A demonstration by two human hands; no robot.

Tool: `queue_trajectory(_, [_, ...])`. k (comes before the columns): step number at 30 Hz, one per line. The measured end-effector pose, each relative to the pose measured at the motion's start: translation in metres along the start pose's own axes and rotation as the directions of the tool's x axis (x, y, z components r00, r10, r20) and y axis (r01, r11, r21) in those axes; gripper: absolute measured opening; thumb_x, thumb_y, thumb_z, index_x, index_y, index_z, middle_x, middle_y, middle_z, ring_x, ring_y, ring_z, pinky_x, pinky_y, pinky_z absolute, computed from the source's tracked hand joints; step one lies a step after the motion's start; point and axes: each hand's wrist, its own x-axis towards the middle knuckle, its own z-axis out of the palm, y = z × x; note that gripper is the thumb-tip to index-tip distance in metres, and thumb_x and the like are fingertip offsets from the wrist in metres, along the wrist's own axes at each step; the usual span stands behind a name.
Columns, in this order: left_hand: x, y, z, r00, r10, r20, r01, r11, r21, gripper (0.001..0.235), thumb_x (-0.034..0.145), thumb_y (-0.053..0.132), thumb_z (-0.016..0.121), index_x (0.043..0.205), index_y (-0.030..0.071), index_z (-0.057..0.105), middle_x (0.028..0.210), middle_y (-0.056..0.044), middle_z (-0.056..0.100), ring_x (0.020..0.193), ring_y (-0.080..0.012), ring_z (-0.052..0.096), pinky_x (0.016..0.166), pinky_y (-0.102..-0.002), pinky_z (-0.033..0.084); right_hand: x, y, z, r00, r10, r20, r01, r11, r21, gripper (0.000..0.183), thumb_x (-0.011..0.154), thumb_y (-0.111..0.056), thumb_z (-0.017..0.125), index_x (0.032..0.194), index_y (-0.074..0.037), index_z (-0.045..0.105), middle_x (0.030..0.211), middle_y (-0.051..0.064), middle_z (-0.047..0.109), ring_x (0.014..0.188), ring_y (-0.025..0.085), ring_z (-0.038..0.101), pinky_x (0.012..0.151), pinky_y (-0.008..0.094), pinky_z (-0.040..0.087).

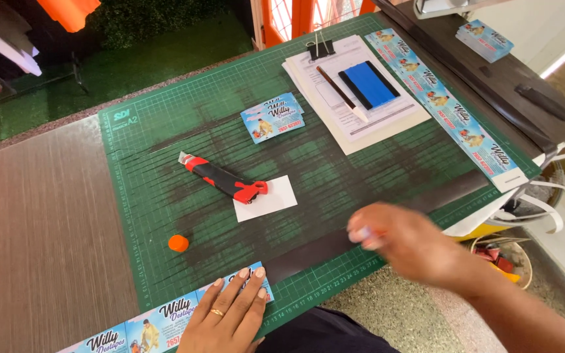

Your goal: Assembling a strip of printed labels by applying glue to individual cards and sticking them onto a backing strip

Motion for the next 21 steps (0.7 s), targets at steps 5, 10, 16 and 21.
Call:
queue_trajectory(5, [0.002,0.002,0.004,0.997,-0.036,-0.069,0.038,0.999,0.03,0.028,0.101,0.025,0.043,0.11,0.015,0.068,0.138,-0.004,0.067,0.126,-0.0218,0.063,0.097,-0.041,0.052,0.012,-0.028,-0.036,0.616,0.747,0.252,-0.658,0.663,-0.356,0.038,0.106,-0.037,0.036,0.137,-0.031,0.059,0.14,-0.002,0.066,0.123,0.018,0.069,0.106,0.037,0.058])
queue_trajectory(10, [0.012,0.003,0.004,0.984,-0.057,-0.171,0.067,0.996,0.053,0.005,0.1,0.018,0.062,0.103,0.019,0.066,0.129,0.001,0.072,0.119,-0.0167,0.067,0.094,-0.037,0.054,-0.017,0.031,-0.053,0.967,-0.09,-0.238,0.03,0.969,-0.245,0.025,0.101,-0.014,0.056,0.125,-0.011,0.05,0.098,0.001,0.078,0.09,0.015,0.081,0.076,0.032,0.063])
queue_trajectory(16, [0.013,0.002,0.01,0.973,-0.031,-0.23,0.048,0.996,0.071,0.007,0.1,0.022,0.068,0.102,0.017,0.062,0.123,0.0,0.075,0.113,-0.0162,0.07,0.094,-0.035,0.053,-0.001,0.036,0.007,0.998,0.006,0.068,-0.002,0.999,-0.051,0.022,0.099,-0.028,0.06,0.109,-0.012,0.07,0.113,0.003,0.076,0.096,0.016,0.077,0.086,0.029,0.059])
queue_trajectory(21, [0.007,-0.001,0.019,0.969,-0.014,-0.246,0.037,0.995,0.087,0.01,0.101,0.025,0.067,0.105,0.019,0.061,0.123,0.001,0.074,0.113,-0.0157,0.071,0.091,-0.035,0.054,-0.011,0.022,-0.059,0.924,0.37,-0.096,-0.38,0.865,-0.329,0.024,0.106,-0.025,0.045,0.128,-0.02,0.054,0.125,0.002,0.067,0.104,0.021,0.072,0.087,0.035,0.059])
